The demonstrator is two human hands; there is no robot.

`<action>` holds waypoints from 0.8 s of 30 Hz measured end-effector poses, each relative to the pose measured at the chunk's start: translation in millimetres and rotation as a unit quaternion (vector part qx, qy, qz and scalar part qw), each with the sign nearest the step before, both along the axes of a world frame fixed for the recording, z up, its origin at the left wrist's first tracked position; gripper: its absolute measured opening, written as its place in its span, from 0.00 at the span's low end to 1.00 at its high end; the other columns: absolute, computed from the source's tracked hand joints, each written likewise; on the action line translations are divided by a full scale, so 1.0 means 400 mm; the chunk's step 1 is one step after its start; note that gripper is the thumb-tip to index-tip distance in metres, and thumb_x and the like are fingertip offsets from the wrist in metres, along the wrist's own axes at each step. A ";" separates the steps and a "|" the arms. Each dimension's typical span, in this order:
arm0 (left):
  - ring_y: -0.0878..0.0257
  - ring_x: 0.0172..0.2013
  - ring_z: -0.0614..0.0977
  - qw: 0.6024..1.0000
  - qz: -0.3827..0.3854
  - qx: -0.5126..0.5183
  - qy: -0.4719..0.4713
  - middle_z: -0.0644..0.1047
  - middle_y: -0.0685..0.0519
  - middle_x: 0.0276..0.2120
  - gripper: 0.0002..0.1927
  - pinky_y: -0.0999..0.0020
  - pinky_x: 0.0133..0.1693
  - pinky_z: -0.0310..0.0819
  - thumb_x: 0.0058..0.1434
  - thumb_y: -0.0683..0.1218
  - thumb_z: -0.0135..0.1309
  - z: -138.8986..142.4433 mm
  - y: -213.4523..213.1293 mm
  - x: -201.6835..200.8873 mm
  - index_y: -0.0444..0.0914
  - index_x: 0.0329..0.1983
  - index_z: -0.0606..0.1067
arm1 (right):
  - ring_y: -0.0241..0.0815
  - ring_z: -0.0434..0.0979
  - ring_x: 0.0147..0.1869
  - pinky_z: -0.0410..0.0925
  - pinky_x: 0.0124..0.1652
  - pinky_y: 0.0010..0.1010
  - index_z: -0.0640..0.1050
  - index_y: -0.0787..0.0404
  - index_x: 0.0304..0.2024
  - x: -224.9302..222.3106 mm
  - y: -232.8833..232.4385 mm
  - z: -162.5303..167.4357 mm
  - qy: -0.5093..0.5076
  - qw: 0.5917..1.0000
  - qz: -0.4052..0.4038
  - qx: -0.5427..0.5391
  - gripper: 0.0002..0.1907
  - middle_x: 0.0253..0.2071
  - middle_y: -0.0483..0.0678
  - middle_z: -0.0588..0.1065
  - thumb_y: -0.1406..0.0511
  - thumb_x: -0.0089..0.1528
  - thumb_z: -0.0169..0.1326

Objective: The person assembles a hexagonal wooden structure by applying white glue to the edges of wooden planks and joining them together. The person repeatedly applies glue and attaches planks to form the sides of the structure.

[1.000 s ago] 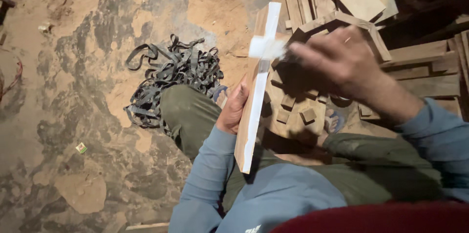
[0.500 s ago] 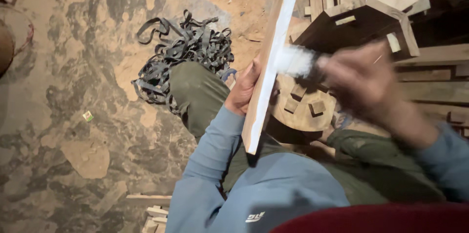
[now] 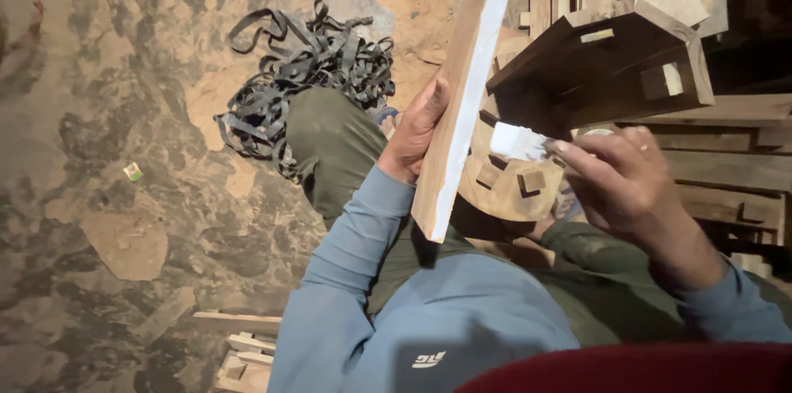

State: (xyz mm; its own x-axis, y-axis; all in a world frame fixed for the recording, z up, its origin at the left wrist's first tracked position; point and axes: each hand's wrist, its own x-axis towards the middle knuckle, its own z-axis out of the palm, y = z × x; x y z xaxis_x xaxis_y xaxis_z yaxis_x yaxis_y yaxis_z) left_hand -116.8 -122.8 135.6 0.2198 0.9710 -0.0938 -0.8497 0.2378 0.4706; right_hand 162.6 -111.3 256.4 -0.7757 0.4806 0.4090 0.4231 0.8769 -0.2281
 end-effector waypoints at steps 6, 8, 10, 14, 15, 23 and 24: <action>0.73 0.42 0.79 0.996 0.027 0.031 0.083 0.76 0.55 0.53 0.44 0.76 0.42 0.77 0.69 0.61 0.55 -0.004 0.010 -0.003 0.37 0.80 0.54 | 0.29 0.81 0.30 0.72 0.30 0.24 0.78 0.60 0.56 -0.008 -0.067 0.020 0.074 0.930 0.017 -0.360 0.17 0.37 0.44 0.83 0.71 0.64 0.54; 0.73 0.43 0.79 0.994 0.032 0.043 0.095 0.76 0.55 0.54 0.44 0.76 0.42 0.77 0.68 0.62 0.55 -0.002 0.012 -0.004 0.37 0.79 0.54 | 0.30 0.76 0.23 0.68 0.25 0.24 0.80 0.61 0.55 -0.013 -0.083 0.026 0.018 0.893 -0.048 -0.447 0.16 0.30 0.44 0.82 0.71 0.64 0.52; 0.72 0.43 0.79 0.994 0.029 0.056 0.092 0.75 0.54 0.54 0.45 0.75 0.43 0.77 0.69 0.63 0.56 -0.002 0.012 -0.006 0.36 0.80 0.54 | 0.30 0.76 0.23 0.69 0.25 0.23 0.80 0.62 0.55 -0.011 -0.087 0.027 0.002 0.862 -0.073 -0.502 0.16 0.28 0.44 0.82 0.70 0.66 0.51; 0.73 0.45 0.78 0.990 0.030 0.067 0.117 0.74 0.55 0.57 0.46 0.75 0.45 0.76 0.69 0.64 0.55 -0.003 0.010 -0.006 0.36 0.81 0.53 | 0.30 0.76 0.23 0.69 0.23 0.23 0.79 0.61 0.57 0.001 -0.059 0.013 -0.002 0.804 -0.104 -0.585 0.18 0.25 0.44 0.82 0.69 0.66 0.49; 0.73 0.46 0.78 0.990 0.030 0.067 0.122 0.74 0.55 0.58 0.46 0.75 0.45 0.76 0.69 0.64 0.55 -0.003 0.011 -0.005 0.37 0.81 0.53 | 0.31 0.73 0.19 0.67 0.20 0.23 0.80 0.59 0.57 0.001 -0.049 0.005 -0.016 0.777 -0.129 -0.616 0.19 0.22 0.44 0.81 0.68 0.65 0.48; 0.73 0.49 0.77 0.989 0.036 0.061 0.127 0.74 0.56 0.60 0.46 0.76 0.49 0.75 0.69 0.64 0.54 -0.007 0.017 -0.002 0.36 0.80 0.53 | 0.30 0.79 0.26 0.72 0.28 0.23 0.81 0.57 0.56 -0.004 -0.058 -0.069 -0.080 0.769 -0.041 -0.633 0.17 0.25 0.44 0.82 0.66 0.66 0.50; 0.73 0.48 0.77 0.990 0.037 0.061 0.121 0.74 0.55 0.58 0.45 0.76 0.48 0.75 0.70 0.64 0.54 -0.009 0.016 -0.003 0.35 0.80 0.54 | 0.31 0.77 0.26 0.70 0.28 0.24 0.82 0.56 0.56 0.002 -0.065 -0.070 -0.122 0.759 -0.058 -0.637 0.18 0.23 0.45 0.81 0.65 0.65 0.51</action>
